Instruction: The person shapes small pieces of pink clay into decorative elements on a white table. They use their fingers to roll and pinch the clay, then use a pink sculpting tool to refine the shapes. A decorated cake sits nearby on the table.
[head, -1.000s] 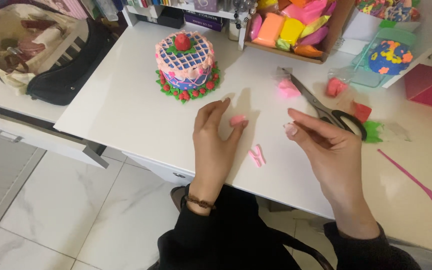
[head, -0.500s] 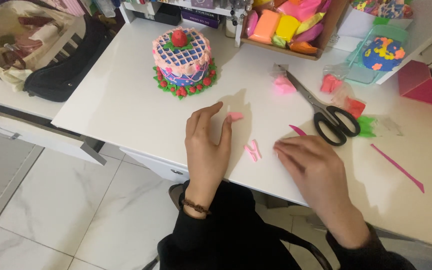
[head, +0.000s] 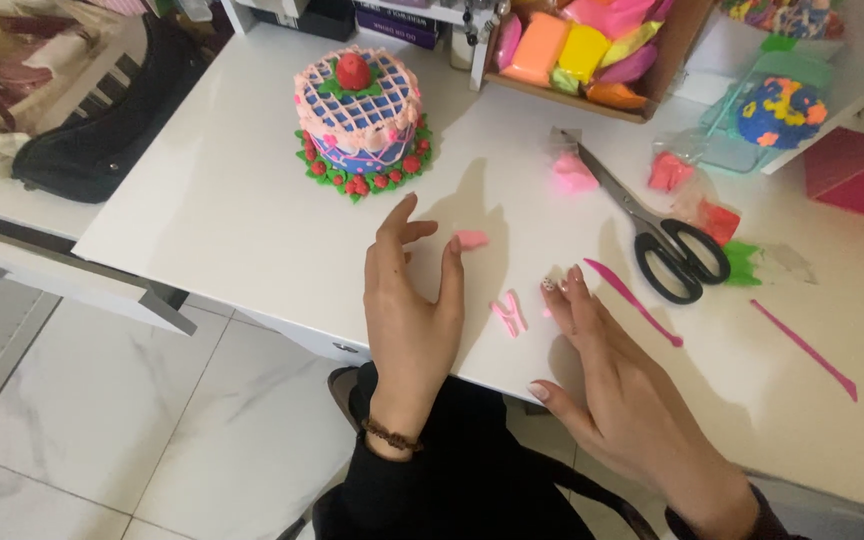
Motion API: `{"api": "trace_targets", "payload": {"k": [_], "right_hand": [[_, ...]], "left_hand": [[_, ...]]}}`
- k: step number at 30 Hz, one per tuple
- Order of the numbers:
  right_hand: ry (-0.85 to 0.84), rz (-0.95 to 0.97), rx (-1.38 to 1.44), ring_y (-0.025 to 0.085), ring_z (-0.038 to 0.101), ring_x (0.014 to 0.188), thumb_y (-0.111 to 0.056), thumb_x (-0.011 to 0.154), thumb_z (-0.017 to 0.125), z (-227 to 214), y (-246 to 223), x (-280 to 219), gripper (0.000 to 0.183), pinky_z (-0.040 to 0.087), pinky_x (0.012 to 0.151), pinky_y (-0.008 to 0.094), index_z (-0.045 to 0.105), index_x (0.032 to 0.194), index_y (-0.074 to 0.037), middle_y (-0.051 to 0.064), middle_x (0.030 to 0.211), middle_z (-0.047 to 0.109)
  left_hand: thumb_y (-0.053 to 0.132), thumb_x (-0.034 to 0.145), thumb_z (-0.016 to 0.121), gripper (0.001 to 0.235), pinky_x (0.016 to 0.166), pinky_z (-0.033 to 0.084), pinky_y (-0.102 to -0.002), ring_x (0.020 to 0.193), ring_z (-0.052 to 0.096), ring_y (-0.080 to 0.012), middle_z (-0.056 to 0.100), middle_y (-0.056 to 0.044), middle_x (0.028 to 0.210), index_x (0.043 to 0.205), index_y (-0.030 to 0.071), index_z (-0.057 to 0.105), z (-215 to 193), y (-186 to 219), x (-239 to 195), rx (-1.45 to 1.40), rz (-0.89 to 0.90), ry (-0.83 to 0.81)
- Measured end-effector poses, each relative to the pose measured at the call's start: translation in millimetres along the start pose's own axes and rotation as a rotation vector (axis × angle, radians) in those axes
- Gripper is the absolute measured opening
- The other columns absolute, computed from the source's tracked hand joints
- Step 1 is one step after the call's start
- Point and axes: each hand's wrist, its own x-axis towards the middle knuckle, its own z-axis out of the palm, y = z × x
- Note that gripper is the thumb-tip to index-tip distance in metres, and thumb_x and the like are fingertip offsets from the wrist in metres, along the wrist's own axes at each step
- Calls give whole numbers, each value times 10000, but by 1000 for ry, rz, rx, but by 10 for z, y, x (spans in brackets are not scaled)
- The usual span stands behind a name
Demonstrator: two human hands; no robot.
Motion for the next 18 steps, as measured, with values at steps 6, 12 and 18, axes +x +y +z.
{"api": "trace_targets", "payload": {"k": [6, 12, 18], "right_hand": [[7, -161, -74, 315, 375, 1530, -357, 972, 580, -72, -58, -225, 925, 317, 1239, 413, 66, 1589, 101, 194, 1620, 414], [31, -145, -174, 330, 371, 1532, -420, 958, 610, 90, 33, -50, 891, 315, 1248, 433, 200, 1582, 66, 215, 1656, 341], [31, -173, -96, 320, 427, 1508, -410, 974, 567, 15, -59, -260, 797, 356, 1235, 436, 286, 1559, 52, 176, 1619, 415]], "left_hand": [[275, 1004, 599, 464, 981, 498, -392, 1148, 646, -225, 692, -75, 1171, 1417, 107, 470, -31, 45, 15, 7, -38, -41], [230, 1007, 594, 405, 984, 490, -380, 1104, 646, -240, 710, -52, 1155, 1379, 89, 521, -14, 8, 8, 70, 49, -53], [223, 1014, 573, 367, 936, 523, -371, 1079, 677, -231, 718, -72, 1142, 1353, 95, 520, -46, 8, 25, 8, 8, -71]]}}
